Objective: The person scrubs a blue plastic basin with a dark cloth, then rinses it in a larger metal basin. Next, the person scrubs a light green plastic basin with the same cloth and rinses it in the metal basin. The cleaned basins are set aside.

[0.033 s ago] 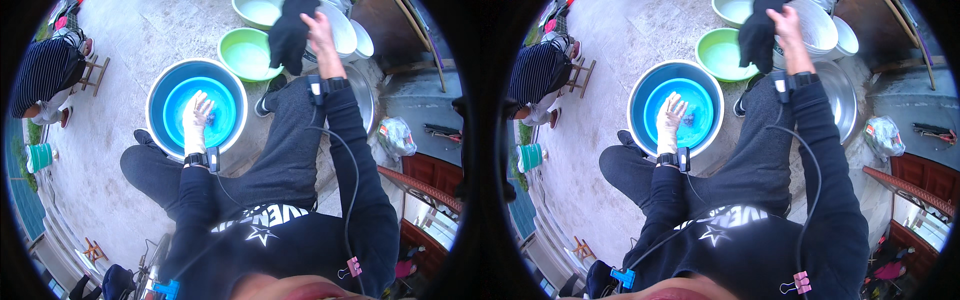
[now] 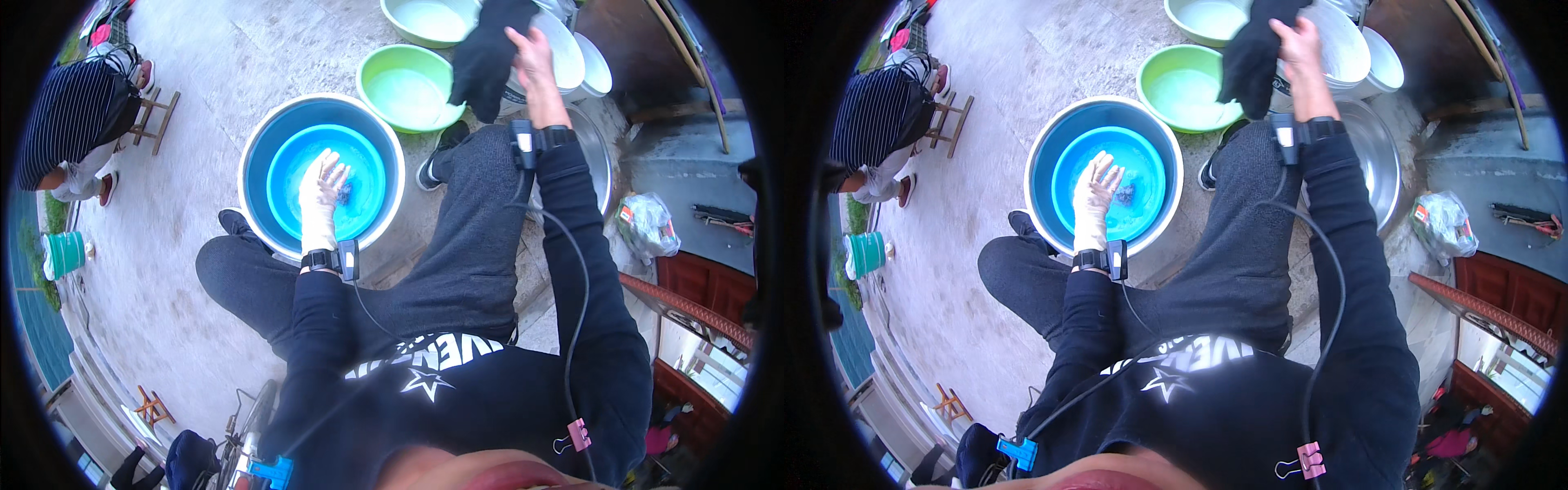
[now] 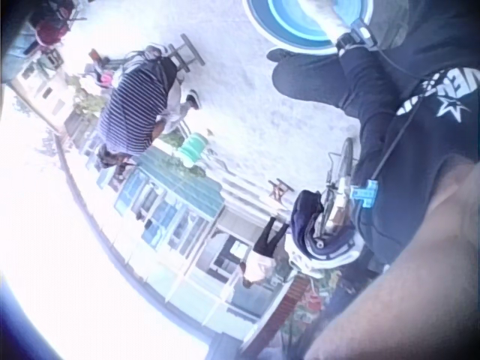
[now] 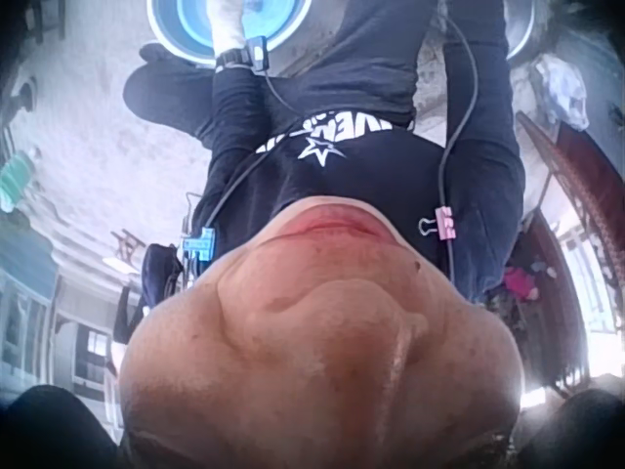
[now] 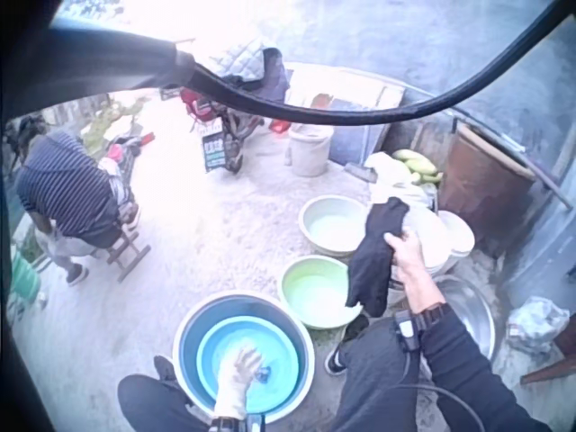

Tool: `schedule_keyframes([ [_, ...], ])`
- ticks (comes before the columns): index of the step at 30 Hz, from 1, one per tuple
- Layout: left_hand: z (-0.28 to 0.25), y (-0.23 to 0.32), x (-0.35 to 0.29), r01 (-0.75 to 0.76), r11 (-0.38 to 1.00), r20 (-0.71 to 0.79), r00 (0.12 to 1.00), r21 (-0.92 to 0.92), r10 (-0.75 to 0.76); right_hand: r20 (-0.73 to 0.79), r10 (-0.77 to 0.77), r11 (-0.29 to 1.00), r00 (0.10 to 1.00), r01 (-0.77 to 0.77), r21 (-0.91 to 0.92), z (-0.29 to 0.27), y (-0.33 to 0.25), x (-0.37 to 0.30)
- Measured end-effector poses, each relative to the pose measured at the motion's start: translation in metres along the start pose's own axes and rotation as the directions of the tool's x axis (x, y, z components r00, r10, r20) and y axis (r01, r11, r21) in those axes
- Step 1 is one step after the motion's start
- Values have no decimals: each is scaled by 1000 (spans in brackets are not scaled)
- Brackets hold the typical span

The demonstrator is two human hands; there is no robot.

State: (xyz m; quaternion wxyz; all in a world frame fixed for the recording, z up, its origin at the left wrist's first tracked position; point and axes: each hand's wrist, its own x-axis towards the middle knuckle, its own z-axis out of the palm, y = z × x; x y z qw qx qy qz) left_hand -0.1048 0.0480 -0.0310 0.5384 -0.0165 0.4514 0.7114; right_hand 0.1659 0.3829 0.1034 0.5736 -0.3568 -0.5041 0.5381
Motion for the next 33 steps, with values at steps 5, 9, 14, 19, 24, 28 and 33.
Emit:
schedule_keyframes([
  [5, -26, -17, 0, 86, 993, -135, 988, 80, -74, -426, 313, 705, 849, -508, -495, -102, 48, 15],
  [9, -42, -26, 7, 117, 989, -211, 973, 93, -95, -449, 6, 397, 893, -414, -819, -120, 59, 15],
  [14, -58, -37, 17, 111, 987, -346, 936, 113, -65, 183, 436, 569, 881, -113, -814, -63, 22, 29],
  [19, -84, -57, 22, -49, 987, -612, 780, 150, 132, 500, 795, 339, 343, 431, -836, 59, 51, 1],
  [24, -116, -57, 28, 112, 922, -752, 618, 371, 228, 559, 828, 451, 53, 529, -719, 158, 185, -123],
  [28, -138, -57, 14, 114, 717, -691, 404, 688, 599, 626, 733, 507, 266, 400, -764, 175, 271, -269],
  [33, -185, -57, -8, 92, 827, -672, 635, 555, 381, 688, 695, 342, 210, 745, -572, 143, 319, -346],
])
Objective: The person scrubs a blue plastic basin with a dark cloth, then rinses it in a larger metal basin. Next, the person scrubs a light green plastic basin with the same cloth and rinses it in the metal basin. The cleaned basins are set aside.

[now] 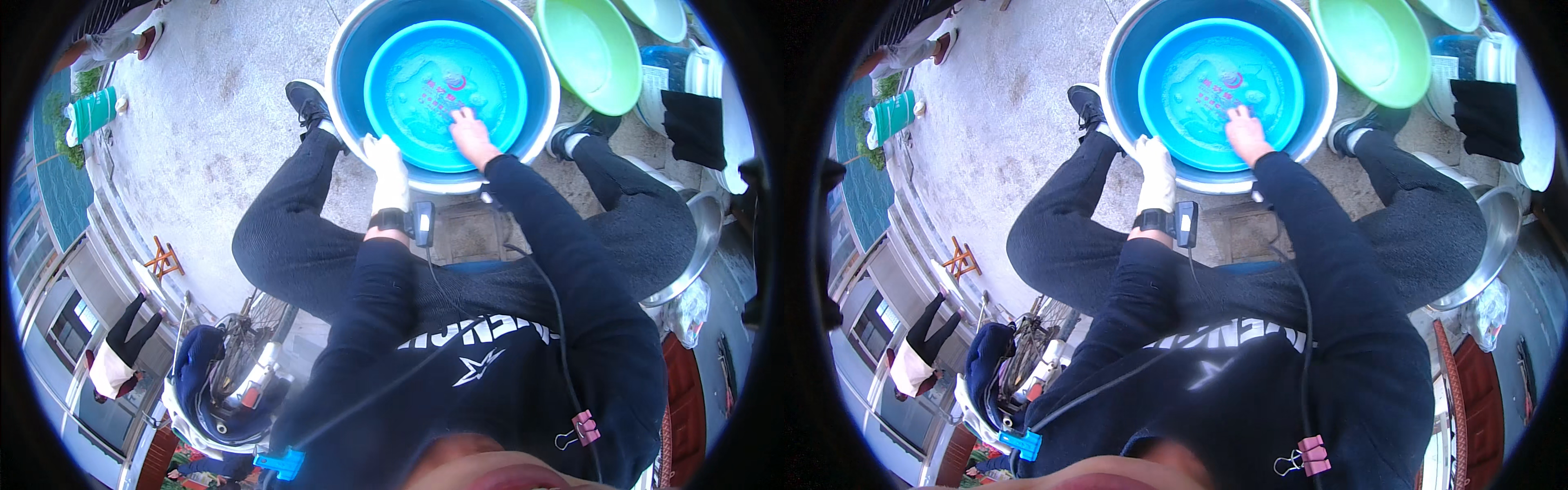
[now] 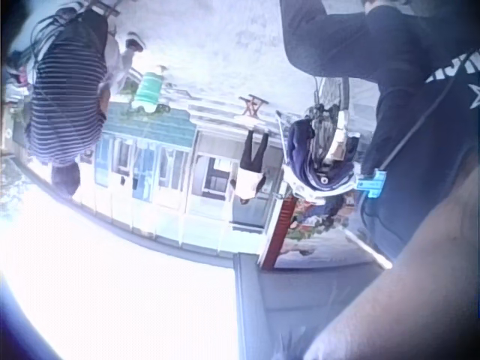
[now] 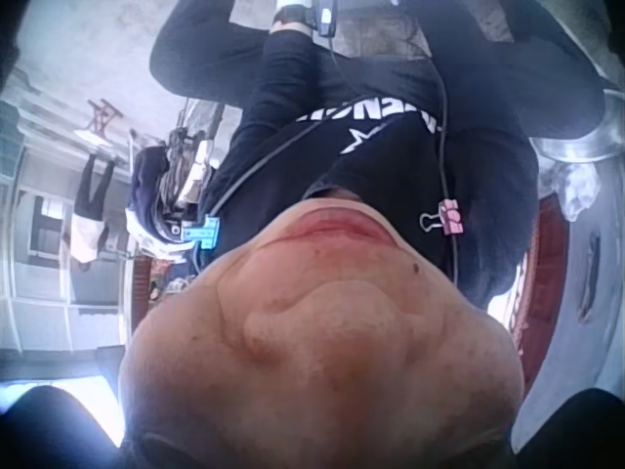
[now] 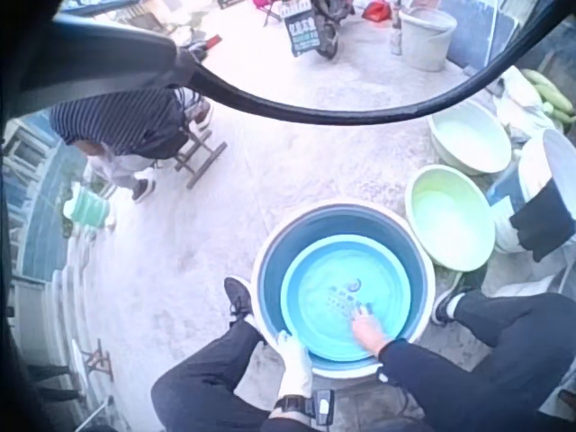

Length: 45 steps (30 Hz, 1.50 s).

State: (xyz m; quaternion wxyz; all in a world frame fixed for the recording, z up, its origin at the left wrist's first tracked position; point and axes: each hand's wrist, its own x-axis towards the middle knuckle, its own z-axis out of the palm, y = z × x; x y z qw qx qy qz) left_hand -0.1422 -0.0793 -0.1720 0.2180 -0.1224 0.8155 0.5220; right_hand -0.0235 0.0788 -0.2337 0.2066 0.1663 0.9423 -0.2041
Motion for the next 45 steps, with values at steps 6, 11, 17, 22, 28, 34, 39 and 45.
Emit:
schedule_keyframes([
  [6, 7, -18, 8, 3, 978, 62, 998, -209, 10, -456, 249, 965, 854, -180, 191, -23, 60, 55],
  [11, 3, 9, 1, 99, 970, 37, 995, -223, -93, -489, 590, 758, 643, -233, 609, -42, -4, 153],
  [17, 3, 45, -2, 118, 914, 77, 992, -387, -95, -241, 117, 577, 963, 132, 806, -40, -73, 109],
  [22, 2, 59, 3, -87, 953, 91, 989, -291, 118, 338, -322, 906, 884, 184, 382, -50, 7, 15],
  [28, 9, 85, -6, -27, 950, 83, 995, -310, 55, 47, 190, 982, 981, -189, -23, -54, 81, 43],
  [34, 10, 102, -11, -158, 963, 145, 971, -219, 192, 114, 191, 811, 975, -222, 542, -67, 31, 69],
  [39, 21, 103, -7, -224, 942, 101, 962, -249, 255, 337, -268, 264, 902, -268, 927, -101, -13, 25],
  [45, 20, 127, -4, -173, 937, 109, 971, -305, 214, 614, -366, 798, 700, -104, 594, -105, 22, -22],
])
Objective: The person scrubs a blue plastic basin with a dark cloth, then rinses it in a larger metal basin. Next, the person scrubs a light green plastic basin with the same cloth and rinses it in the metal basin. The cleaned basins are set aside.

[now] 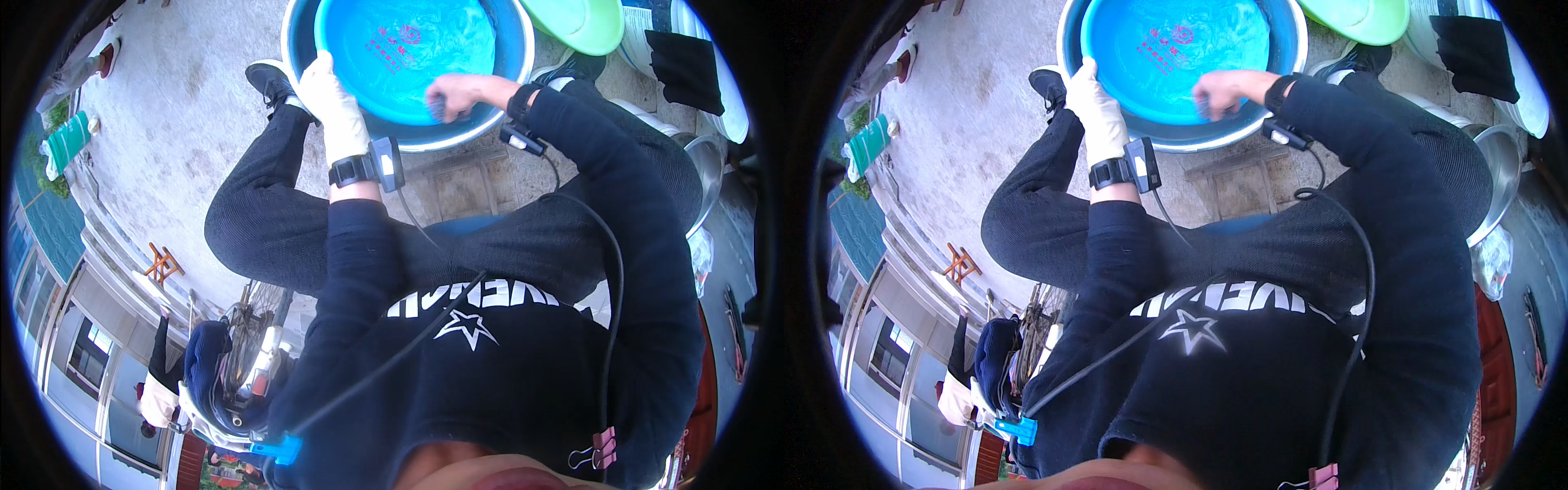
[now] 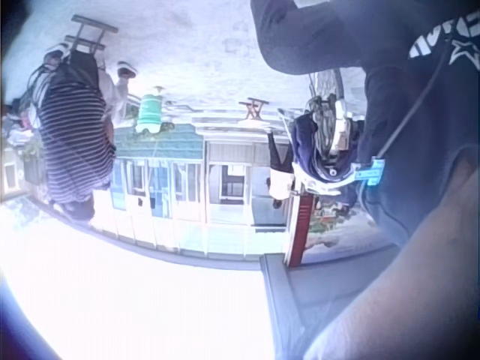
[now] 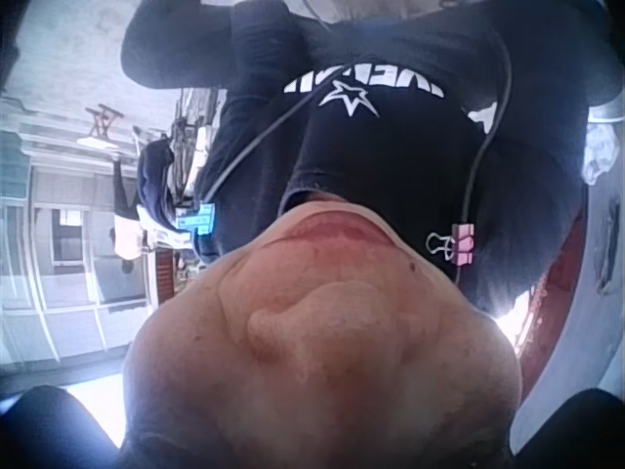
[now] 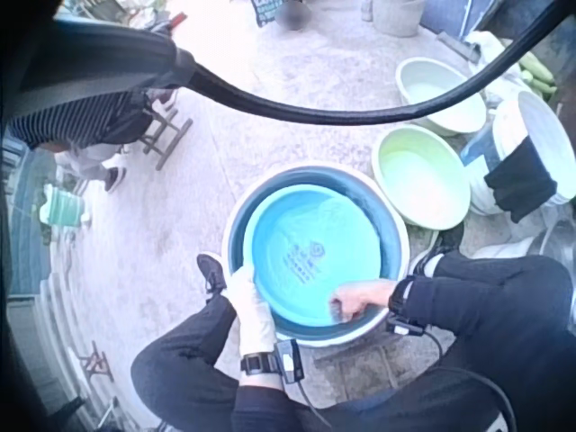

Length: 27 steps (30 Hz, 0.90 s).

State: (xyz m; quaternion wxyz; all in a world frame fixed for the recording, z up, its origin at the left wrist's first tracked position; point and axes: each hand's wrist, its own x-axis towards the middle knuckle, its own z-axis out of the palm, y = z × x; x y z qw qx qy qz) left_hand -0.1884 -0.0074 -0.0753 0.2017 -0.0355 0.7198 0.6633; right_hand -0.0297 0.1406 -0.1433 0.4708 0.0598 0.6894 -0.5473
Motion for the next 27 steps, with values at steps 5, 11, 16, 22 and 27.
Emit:
schedule_keyframes([
  [5, 6, 14, 7, -158, 974, 139, 981, 163, 136, -617, 49, 793, 786, -406, -455, -19, 69, -15],
  [11, 1, -18, -53, 231, 972, -24, 972, -53, -232, -790, 73, 939, 608, -309, -151, -8, 73, 3],
  [16, -14, -62, -82, 86, 937, -87, 994, 338, -59, -330, -121, 876, 936, 257, 408, 33, 27, 38],
  [22, -17, 8, -12, -192, 791, 130, 981, 581, 142, -502, -96, 927, 859, -106, -359, 21, 48, 29],
  [27, 1, 39, -10, -179, 825, 222, 973, 535, 67, -933, 23, 943, 360, -317, -99, 4, 72, 23],
])
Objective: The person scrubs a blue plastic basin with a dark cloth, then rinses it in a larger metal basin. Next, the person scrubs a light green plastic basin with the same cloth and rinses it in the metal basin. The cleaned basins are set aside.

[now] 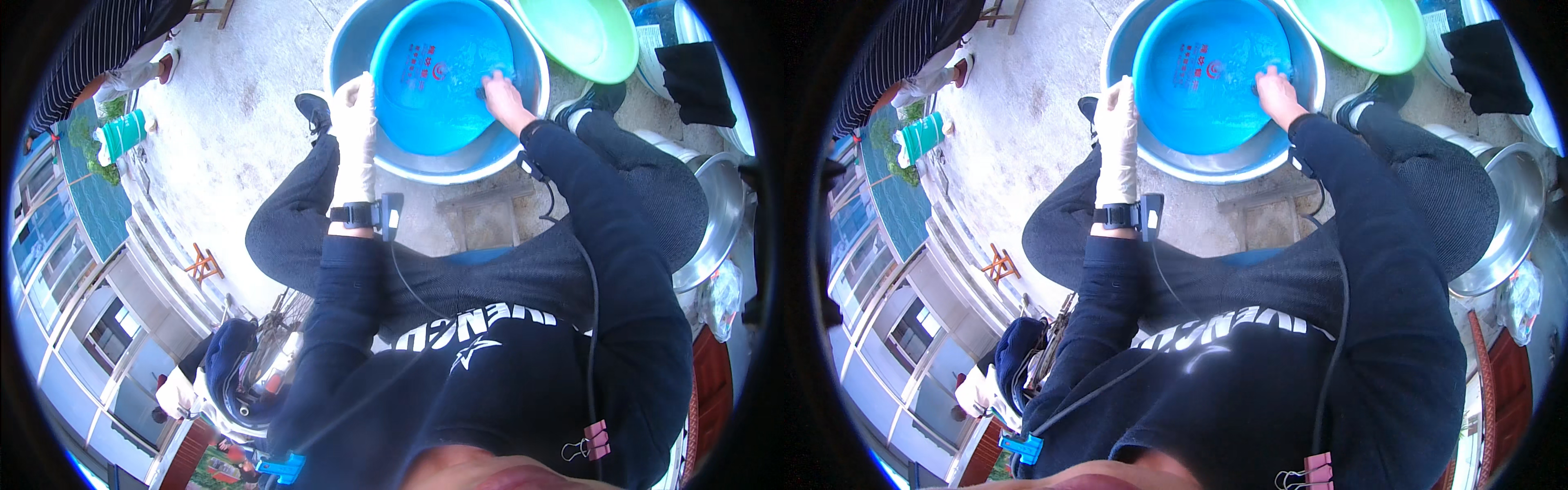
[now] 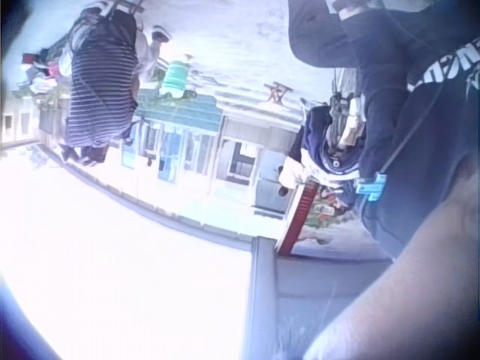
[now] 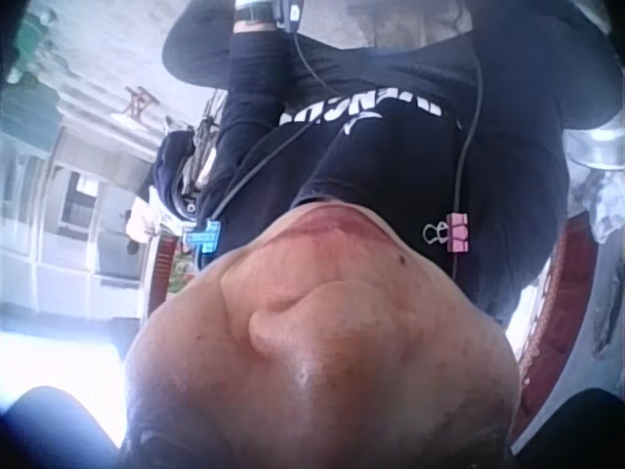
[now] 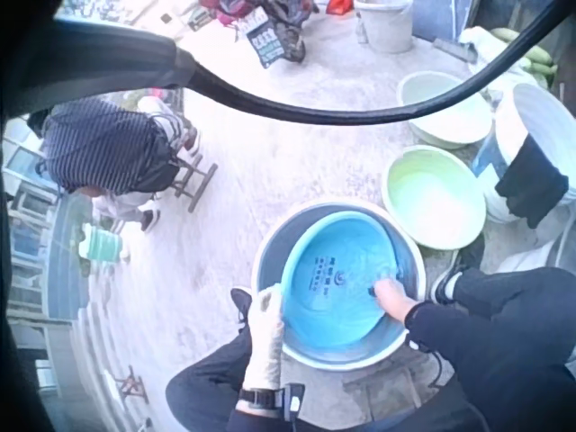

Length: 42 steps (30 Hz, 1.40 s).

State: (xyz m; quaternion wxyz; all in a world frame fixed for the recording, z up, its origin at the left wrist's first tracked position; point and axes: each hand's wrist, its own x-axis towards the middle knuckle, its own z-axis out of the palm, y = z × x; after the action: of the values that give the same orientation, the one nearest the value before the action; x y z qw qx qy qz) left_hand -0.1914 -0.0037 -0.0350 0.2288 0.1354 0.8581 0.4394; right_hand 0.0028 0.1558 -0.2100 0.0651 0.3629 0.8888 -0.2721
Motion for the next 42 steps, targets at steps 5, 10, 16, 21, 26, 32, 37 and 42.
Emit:
schedule_keyframes([
  [5, 25, -65, -59, 310, 947, 4, 950, 82, -311, -83, -234, 831, 969, 243, 500, 27, -36, -9],
  [10, 25, -78, -56, 134, 991, 87, 987, 17, -135, 159, -90, 967, 983, 48, 252, 38, -39, 7],
  [16, 25, -29, -43, 224, 946, 176, 967, -236, -186, -29, 334, 882, 942, -302, 362, 32, -47, 108],
  [21, 27, -12, -31, 274, 916, 155, 959, -293, -238, -38, -73, 405, 997, 64, 912, 31, -127, 124],
  [26, 19, -8, -21, 270, 908, 141, 961, -321, -236, 502, -618, 689, 605, 110, 716, -16, -127, 74],
  [32, 17, -9, -16, 267, 900, 136, 963, -344, -234, 200, -503, 137, 841, -151, 979, -89, -112, 65],
  [37, 22, -6, -26, 301, 941, 189, 944, -153, -271, -236, -516, 442, 823, 492, 750, -99, -170, 85],
  [42, 21, -7, -37, 317, 923, 200, 940, -217, -276, -595, -204, 778, 777, 498, 384, -83, -163, 152],
])
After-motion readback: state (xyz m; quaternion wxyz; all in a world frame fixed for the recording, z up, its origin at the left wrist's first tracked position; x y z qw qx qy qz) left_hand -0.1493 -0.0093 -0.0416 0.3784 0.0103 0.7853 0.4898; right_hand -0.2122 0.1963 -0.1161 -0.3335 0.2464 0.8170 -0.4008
